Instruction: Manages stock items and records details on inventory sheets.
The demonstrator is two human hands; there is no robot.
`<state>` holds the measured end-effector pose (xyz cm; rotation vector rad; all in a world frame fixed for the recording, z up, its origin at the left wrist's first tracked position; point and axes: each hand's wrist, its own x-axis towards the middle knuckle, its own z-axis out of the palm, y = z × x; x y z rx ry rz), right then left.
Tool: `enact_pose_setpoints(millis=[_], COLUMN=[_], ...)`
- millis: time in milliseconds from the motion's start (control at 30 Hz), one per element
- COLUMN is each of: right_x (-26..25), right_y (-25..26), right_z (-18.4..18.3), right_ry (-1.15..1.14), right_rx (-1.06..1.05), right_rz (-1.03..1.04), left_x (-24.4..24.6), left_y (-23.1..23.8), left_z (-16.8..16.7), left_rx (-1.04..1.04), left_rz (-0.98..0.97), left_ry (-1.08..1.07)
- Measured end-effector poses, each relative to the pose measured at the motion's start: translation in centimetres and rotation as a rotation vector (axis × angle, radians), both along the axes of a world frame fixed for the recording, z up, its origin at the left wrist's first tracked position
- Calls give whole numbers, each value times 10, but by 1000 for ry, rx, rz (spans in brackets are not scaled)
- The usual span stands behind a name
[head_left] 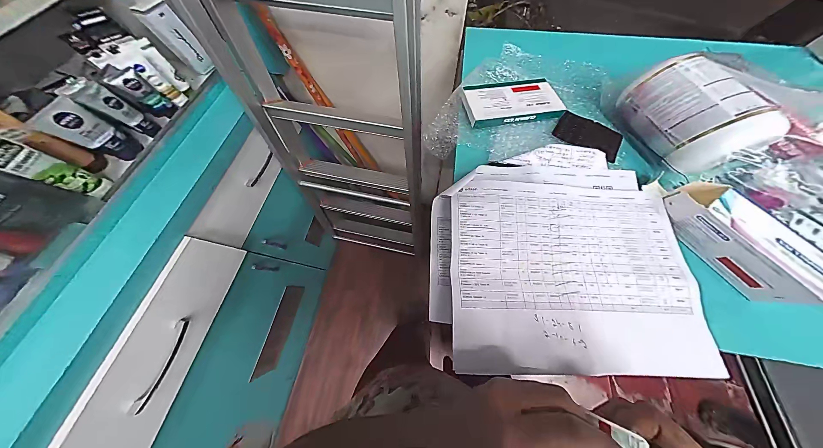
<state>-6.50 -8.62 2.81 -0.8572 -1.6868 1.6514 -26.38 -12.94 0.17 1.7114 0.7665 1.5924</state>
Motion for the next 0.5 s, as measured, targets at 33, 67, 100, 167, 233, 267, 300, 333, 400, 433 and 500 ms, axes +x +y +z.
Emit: enact_pose_setpoints(millis=[33,67,100,167,233,267,300,333,400,433,500], right_x=[1,1,1,3,6,8,10,11,10,9,8], right_y=[-3,-4,-6,-6,-5,-4,-4,-4,-4,-4,-4], right_z=[-2,-4,-5,-7,-7,-7,-7,-6,-4,-3,-4], right_ry=[-8,-6,-1,-10,-31,-42,-52,-60,-82,-87,-87], right_rx=[-4,-10,-9,-6,-5,-7,-9,-11,-5,3,24], right_rz=[-12,-12,-16,-15,1,12,21,25,20,18,13], left_x=[-1,-2,-4,-8,-14,-15,-17,-18,-18,-19,-19], left_y=[-1,-1,-2,-1,0,1,1,1,1,0,-1], left_z=[-1,-2,-2,-3,-4,-5,-6,-7,-9,-10,-11], left_rx=[-2,-4,-4,17,47,51,47,49,62,65,81], left_rz=[-5,-8,-20,-60,-98,-120,-140,-148,-150,-144,-121], left_ry=[0,6,16,44,78,84,91,90,102,117,140])
